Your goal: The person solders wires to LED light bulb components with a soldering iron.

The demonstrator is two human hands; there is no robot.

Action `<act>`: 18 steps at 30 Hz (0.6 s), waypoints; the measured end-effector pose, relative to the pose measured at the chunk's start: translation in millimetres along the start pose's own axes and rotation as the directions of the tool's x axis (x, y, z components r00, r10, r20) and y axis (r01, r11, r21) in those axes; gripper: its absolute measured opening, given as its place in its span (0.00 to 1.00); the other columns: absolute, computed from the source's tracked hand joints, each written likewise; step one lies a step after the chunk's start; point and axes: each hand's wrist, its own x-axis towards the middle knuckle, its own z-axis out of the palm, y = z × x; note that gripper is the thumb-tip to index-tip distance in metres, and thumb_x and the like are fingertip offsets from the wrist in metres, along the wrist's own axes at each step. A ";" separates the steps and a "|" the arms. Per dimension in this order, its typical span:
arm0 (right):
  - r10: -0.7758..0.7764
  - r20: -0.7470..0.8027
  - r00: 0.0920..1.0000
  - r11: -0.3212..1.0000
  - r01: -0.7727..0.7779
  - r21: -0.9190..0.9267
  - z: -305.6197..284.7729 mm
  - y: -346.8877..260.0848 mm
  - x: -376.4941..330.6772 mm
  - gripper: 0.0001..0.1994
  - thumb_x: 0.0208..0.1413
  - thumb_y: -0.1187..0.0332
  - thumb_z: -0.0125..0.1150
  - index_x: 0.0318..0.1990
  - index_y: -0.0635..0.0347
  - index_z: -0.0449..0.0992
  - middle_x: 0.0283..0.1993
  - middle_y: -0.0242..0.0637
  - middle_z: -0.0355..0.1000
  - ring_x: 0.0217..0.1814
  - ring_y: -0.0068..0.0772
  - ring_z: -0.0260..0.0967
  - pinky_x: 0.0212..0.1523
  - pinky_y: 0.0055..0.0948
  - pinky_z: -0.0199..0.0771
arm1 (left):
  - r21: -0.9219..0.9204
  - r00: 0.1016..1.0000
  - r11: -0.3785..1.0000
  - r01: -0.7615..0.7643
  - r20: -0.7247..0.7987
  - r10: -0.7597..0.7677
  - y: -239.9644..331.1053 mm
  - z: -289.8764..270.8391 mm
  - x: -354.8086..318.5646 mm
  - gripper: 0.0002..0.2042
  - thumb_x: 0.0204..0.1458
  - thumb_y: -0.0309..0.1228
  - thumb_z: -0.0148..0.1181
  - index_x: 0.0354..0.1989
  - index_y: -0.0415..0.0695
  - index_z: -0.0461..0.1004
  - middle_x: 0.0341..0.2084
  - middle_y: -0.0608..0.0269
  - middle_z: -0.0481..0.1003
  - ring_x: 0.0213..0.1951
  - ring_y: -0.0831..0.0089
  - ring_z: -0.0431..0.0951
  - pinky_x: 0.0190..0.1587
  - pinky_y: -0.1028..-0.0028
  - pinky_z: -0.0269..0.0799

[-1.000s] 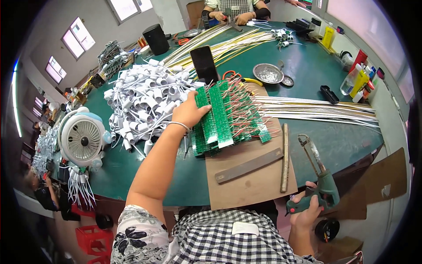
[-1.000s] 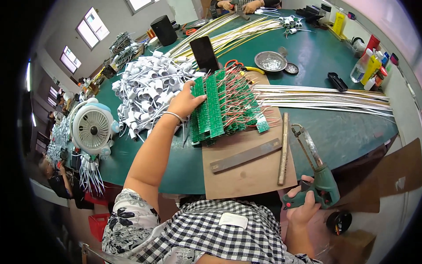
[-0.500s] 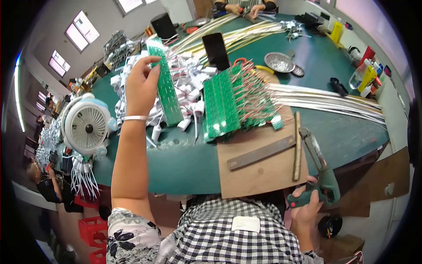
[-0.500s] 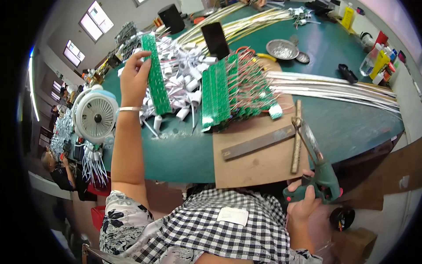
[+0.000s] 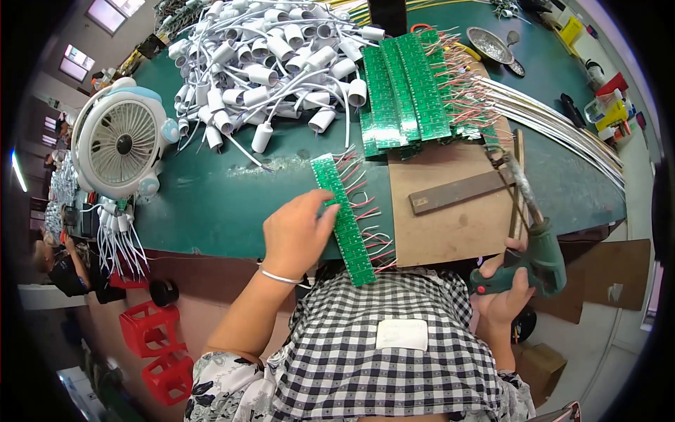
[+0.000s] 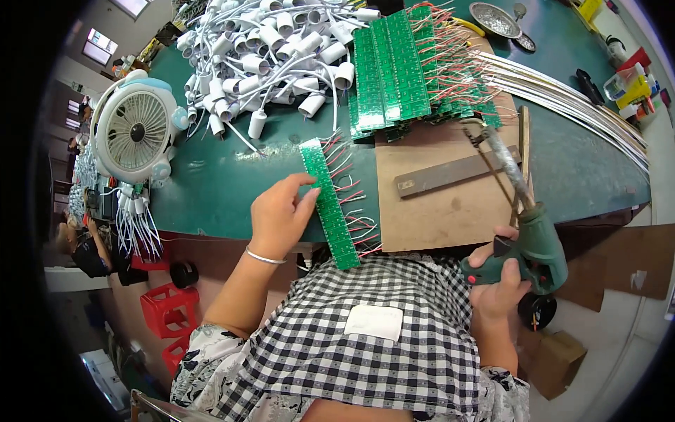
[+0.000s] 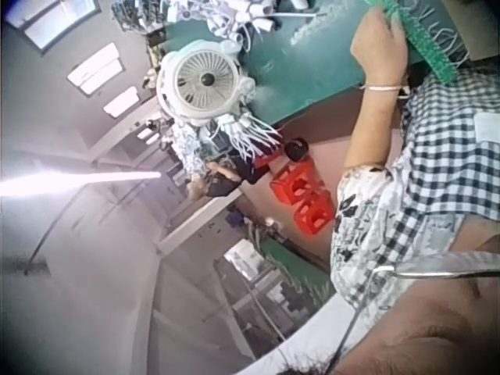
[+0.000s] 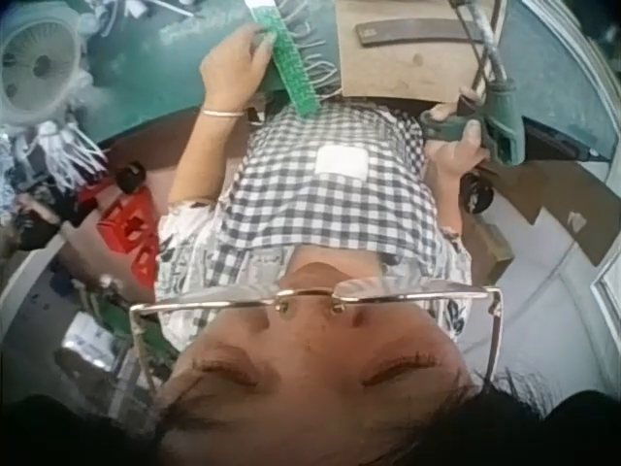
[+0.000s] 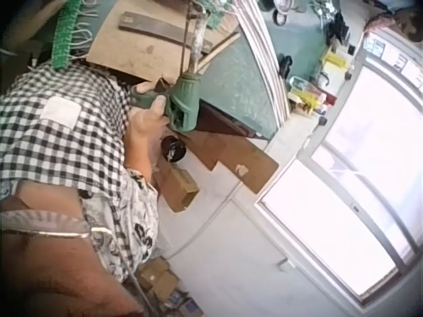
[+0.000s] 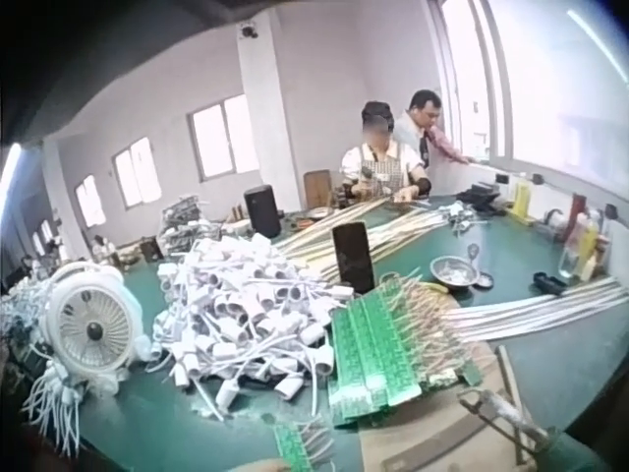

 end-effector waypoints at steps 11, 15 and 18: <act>-0.158 -0.057 0.986 0.987 0.157 -0.023 13.9 -18.2 5.9 0.23 0.57 0.61 0.48 0.54 0.67 0.59 0.47 0.47 0.66 0.25 0.29 0.68 0.23 0.27 0.71 | 0.163 0.813 0.805 -0.570 0.253 0.525 72.2 70.6 64.6 0.14 0.43 0.43 0.62 0.31 0.47 0.74 0.29 0.65 0.71 0.34 0.66 0.71 0.39 0.67 0.62; -0.121 -0.040 0.992 0.992 0.119 -0.046 10.3 -15.9 4.4 0.23 0.57 0.60 0.49 0.54 0.66 0.59 0.47 0.47 0.67 0.25 0.29 0.68 0.23 0.27 0.71 | 0.155 0.764 0.764 -0.626 0.316 0.562 76.9 71.3 58.9 0.15 0.42 0.43 0.63 0.31 0.46 0.73 0.29 0.64 0.70 0.35 0.66 0.72 0.39 0.68 0.62; -0.116 -0.020 0.993 0.992 0.115 -0.041 16.9 -11.8 3.2 0.23 0.57 0.60 0.49 0.55 0.66 0.59 0.47 0.46 0.67 0.25 0.30 0.68 0.23 0.27 0.71 | 0.115 0.790 0.790 -0.602 0.234 0.567 76.0 78.3 55.4 0.14 0.41 0.42 0.64 0.30 0.46 0.72 0.29 0.62 0.70 0.35 0.65 0.72 0.39 0.67 0.63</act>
